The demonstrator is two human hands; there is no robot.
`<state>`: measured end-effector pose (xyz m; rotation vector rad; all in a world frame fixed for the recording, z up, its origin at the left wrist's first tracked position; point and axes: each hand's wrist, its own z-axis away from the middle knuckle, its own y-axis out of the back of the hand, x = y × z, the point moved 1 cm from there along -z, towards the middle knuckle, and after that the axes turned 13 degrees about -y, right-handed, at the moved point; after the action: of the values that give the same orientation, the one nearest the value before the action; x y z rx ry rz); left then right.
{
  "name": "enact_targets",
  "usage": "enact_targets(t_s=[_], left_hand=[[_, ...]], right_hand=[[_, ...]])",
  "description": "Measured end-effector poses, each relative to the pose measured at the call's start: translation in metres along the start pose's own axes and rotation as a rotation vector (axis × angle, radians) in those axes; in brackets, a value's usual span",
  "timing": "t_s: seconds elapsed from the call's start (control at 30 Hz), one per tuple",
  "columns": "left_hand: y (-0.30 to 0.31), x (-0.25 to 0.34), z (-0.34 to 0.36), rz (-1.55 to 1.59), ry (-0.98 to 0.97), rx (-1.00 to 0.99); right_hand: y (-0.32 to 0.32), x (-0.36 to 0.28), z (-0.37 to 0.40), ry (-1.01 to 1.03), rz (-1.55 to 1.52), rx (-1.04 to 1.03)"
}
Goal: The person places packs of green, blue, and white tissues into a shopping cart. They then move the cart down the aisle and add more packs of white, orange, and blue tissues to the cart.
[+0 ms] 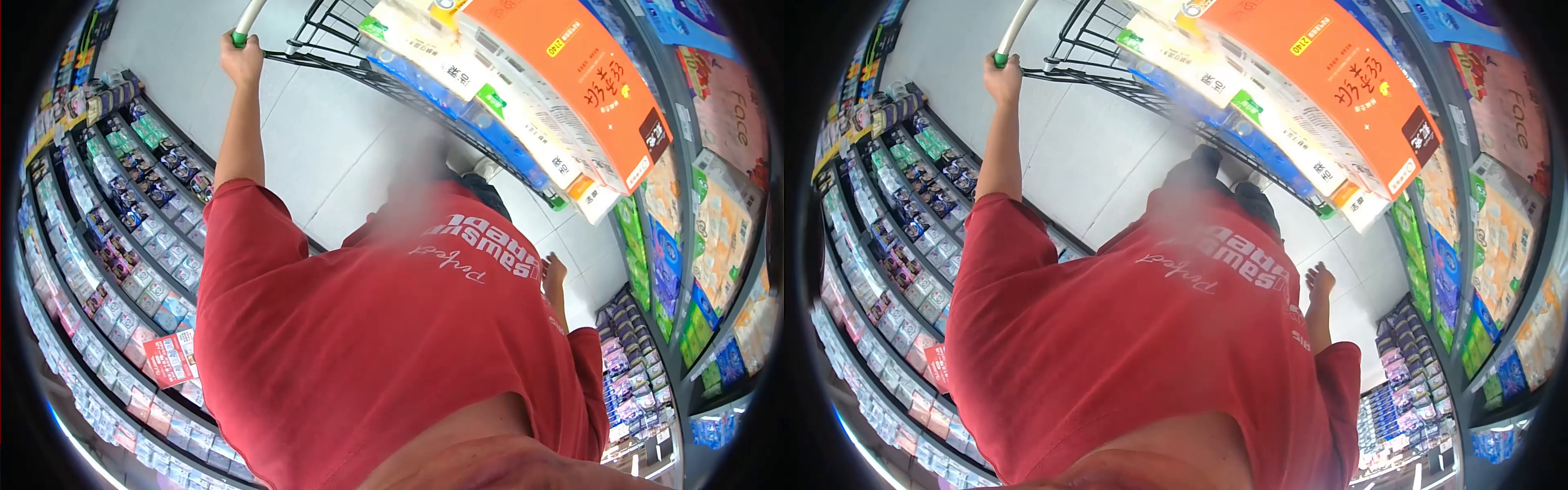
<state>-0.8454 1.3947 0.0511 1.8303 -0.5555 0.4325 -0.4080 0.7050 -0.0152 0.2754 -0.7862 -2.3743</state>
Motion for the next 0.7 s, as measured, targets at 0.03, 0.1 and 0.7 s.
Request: enact_targets(t_s=[0.03,0.1,0.7], left_hand=[[-0.002,-0.005,-0.001,-0.002,-0.008,-0.004],[-0.01,-0.017,0.001,0.23,0.027,0.023],[0.02,-0.014,-0.022,-0.368,-0.135,-0.407]], right_hand=[[-0.009,0.003,0.004,-0.052,0.084,-0.143],[-0.04,-0.008,0.023,0.127,0.4,-0.132],[-0.214,-0.043,0.097,0.891,0.241,-0.221]])
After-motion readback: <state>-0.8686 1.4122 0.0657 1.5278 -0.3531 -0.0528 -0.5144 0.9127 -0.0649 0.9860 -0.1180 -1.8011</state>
